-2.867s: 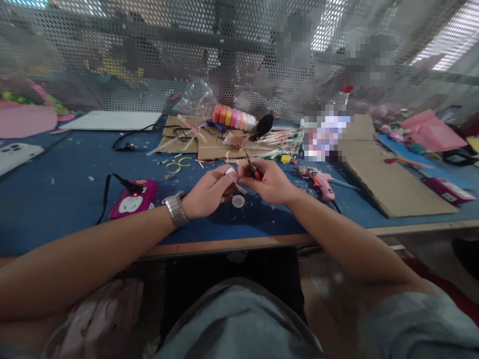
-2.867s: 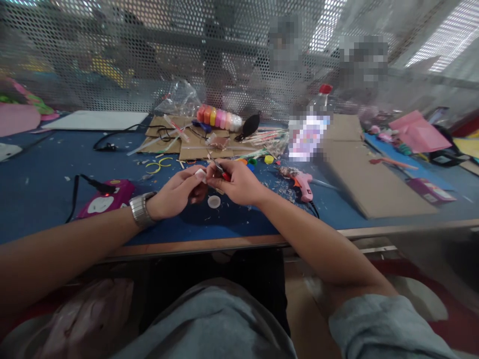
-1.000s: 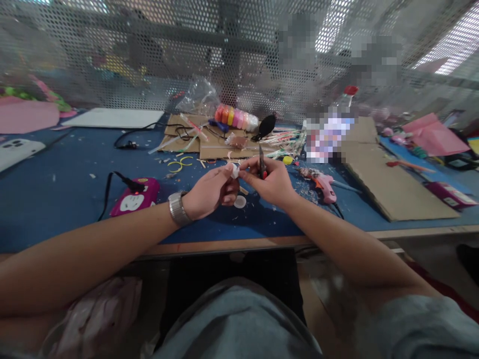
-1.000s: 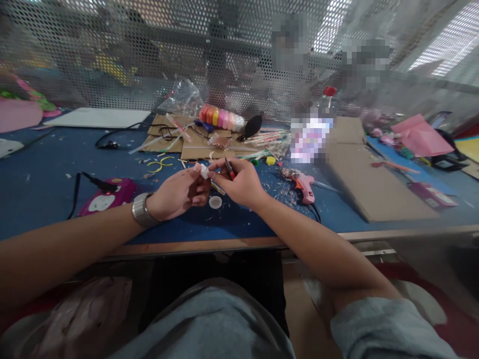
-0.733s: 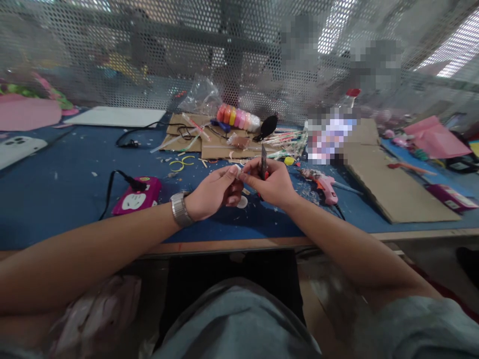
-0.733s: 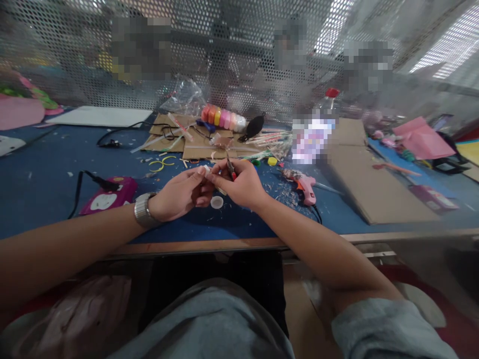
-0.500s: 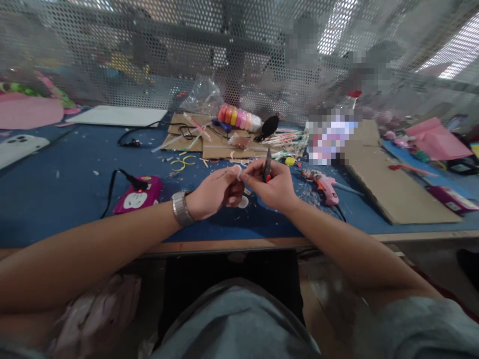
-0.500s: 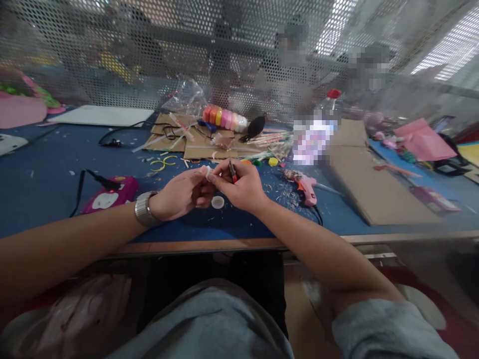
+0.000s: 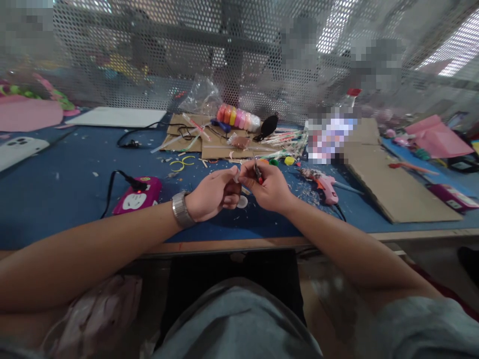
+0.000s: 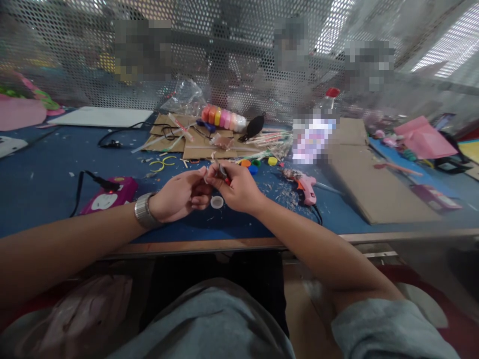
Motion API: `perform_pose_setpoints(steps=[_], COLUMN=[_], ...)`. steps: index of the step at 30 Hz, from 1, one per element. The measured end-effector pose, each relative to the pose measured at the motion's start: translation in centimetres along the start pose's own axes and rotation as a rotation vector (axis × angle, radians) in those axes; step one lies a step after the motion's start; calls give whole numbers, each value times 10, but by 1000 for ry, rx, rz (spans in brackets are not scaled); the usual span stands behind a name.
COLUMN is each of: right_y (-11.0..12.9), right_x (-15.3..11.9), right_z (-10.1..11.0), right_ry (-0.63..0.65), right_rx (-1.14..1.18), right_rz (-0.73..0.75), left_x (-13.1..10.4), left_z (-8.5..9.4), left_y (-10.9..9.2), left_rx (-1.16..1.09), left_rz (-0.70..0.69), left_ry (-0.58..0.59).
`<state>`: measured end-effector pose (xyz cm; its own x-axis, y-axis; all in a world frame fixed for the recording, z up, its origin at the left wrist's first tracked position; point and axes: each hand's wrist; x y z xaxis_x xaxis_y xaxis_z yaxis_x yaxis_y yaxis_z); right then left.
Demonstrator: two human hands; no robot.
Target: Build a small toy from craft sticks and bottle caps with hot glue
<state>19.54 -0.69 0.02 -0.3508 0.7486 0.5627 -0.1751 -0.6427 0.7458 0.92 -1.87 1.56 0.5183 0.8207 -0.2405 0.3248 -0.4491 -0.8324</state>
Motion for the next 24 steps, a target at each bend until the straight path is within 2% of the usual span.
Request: perform_pose_setpoints(steps=[3,7,11,16,24], right_y=[1,1,0,-1,-9], right_x=[-2,-5,-4,-1,1], right_z=[0,-1,-1,1,2], right_ry=[14,-30,-104,-108,-148], right_rx=[-75,-154,-92,-56,16], right_rz=[67,129,105,77,-18], left_x=[-2,-3,0,2,14], left_z=[-2,-3,-1,3,14], left_y=[-2,-3,-4,-3,5], left_rx=[-11,-5,8,42,92], left_rz=[21,31,39,27,-143], left_ry=[-14,-21,-7,30,55])
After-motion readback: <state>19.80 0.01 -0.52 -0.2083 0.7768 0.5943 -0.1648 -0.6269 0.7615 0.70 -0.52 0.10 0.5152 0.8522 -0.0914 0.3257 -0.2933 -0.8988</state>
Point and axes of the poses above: each hand's wrist, its own x-axis towards the middle knuckle, its own z-axis out of the back of the hand, y = z × x, and after that the axes turned 2 degrees about z, right-handed
